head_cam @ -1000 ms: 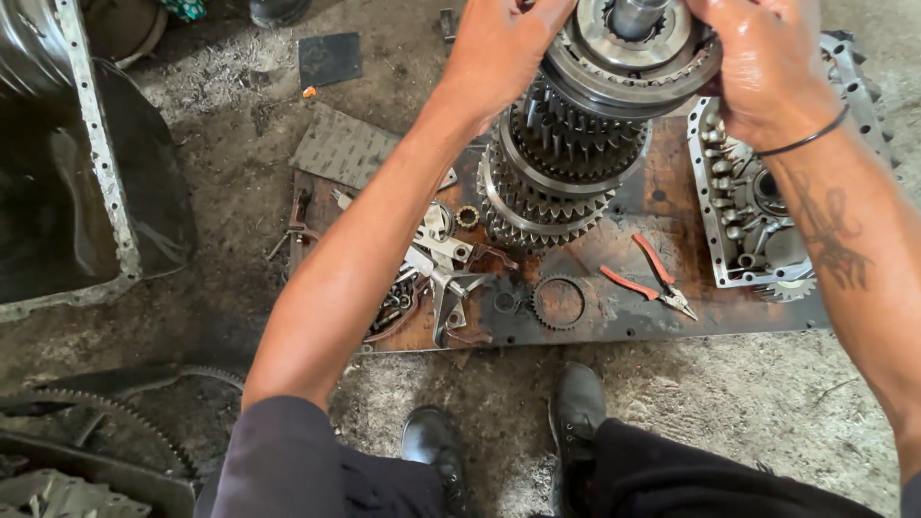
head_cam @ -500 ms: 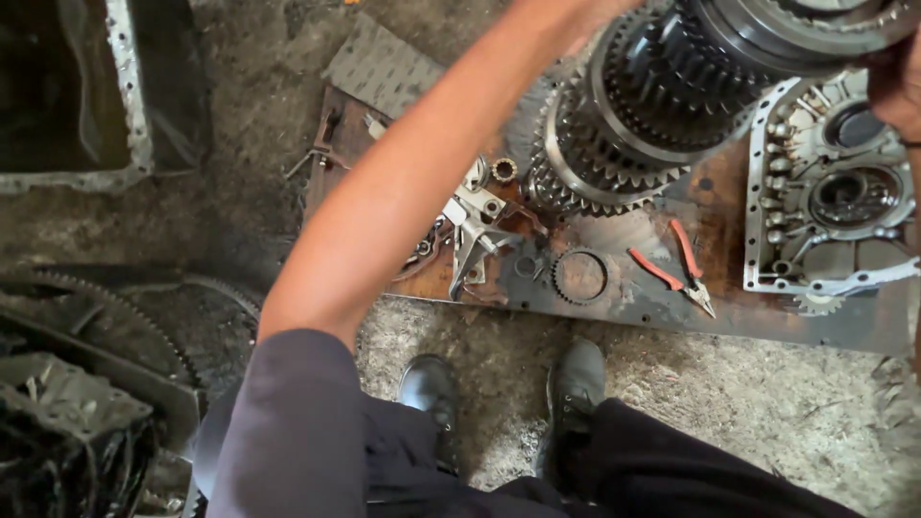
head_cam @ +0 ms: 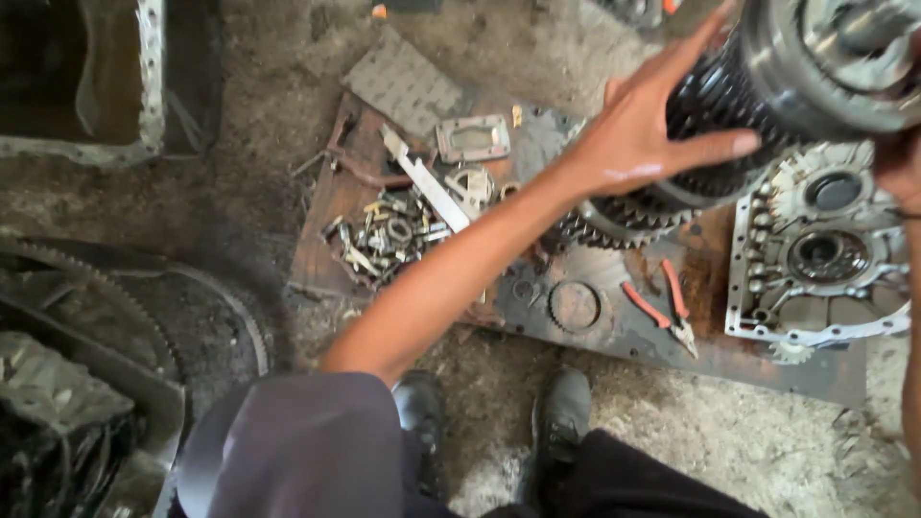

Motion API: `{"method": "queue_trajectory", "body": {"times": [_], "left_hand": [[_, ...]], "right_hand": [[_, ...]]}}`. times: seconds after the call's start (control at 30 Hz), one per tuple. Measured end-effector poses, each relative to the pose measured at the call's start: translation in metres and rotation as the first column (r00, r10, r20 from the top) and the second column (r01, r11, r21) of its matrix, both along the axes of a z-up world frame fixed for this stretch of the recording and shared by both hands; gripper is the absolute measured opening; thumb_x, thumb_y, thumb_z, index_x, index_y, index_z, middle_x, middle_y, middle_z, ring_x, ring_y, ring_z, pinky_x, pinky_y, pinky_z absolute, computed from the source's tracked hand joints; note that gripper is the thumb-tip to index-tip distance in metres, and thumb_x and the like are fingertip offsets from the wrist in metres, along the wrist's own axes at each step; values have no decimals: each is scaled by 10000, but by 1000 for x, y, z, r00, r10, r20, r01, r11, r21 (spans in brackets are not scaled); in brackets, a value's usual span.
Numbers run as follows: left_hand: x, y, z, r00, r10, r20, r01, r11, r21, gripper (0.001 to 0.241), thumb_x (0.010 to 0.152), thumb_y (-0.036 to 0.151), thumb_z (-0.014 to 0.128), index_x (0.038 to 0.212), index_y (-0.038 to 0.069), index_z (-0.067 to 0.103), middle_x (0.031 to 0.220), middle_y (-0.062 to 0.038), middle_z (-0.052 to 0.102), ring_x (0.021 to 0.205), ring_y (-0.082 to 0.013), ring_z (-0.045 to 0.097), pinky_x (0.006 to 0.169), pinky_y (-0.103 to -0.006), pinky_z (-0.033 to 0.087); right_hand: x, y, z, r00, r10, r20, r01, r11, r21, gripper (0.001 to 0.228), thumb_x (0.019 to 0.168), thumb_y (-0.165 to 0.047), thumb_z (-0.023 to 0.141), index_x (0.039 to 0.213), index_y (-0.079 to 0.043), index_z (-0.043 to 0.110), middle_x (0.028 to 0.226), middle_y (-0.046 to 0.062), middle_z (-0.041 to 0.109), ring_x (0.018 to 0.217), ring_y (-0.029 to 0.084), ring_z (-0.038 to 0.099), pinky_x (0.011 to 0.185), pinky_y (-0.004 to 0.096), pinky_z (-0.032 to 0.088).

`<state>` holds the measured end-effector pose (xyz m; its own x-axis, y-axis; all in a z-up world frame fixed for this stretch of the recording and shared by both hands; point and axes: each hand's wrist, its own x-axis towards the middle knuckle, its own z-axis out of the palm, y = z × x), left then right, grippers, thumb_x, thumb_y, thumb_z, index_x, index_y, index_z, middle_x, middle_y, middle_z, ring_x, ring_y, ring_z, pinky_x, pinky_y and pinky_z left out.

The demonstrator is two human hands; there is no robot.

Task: The person assembles a multi-gear shaft by sliding bearings, washers, and gears onto the shaft, then installs a retaining ring using pliers. The person rotates and aligns each component by hand and secures the ring into place.

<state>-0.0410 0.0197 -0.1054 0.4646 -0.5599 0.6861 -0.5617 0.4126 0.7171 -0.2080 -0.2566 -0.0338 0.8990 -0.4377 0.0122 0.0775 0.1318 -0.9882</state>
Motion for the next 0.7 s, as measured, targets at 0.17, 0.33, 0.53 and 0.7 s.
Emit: {"method": "queue_trajectory", "body": {"times": [0.17,0.33,0.53,0.7], "left_hand": [[-10,11,31,983,-81,-166,88,995,36,1180,769,518,893,1654,21,290,1521,-217,534,1445,-302,529,1284,-426,386],[-10,7,41,992,-45,-122,57,994,95,1139,733,450,925,1615,-1,363,1561,-210,546,1491,-323,523,1271,-436,369],[-11,12,50,993,40,-109,-5,954,299,1179,662,465,947,1598,9,394,1528,-189,575,1476,-311,518,1258,-463,307],[-10,8,64,996,26,-86,6,935,355,1290,568,480,962,1587,-16,345,1534,-199,539,1488,-320,459,1245,-470,240]], "right_hand": [[8,55,17,980,34,194,36,938,-344,188,1092,-1,473,1156,29,647,1156,87,700,973,128,627,999,277,550],[19,101,48,976,-176,125,204,942,-267,252,1077,-92,543,1258,39,658,1151,50,707,995,106,646,928,263,543],[24,110,55,963,-270,19,265,928,-261,328,1067,-118,585,1329,64,656,1145,37,703,995,81,618,885,238,514],[25,109,58,944,-327,-35,296,892,-342,337,1055,-119,598,1327,73,652,1121,42,701,987,68,598,860,220,501]]}}
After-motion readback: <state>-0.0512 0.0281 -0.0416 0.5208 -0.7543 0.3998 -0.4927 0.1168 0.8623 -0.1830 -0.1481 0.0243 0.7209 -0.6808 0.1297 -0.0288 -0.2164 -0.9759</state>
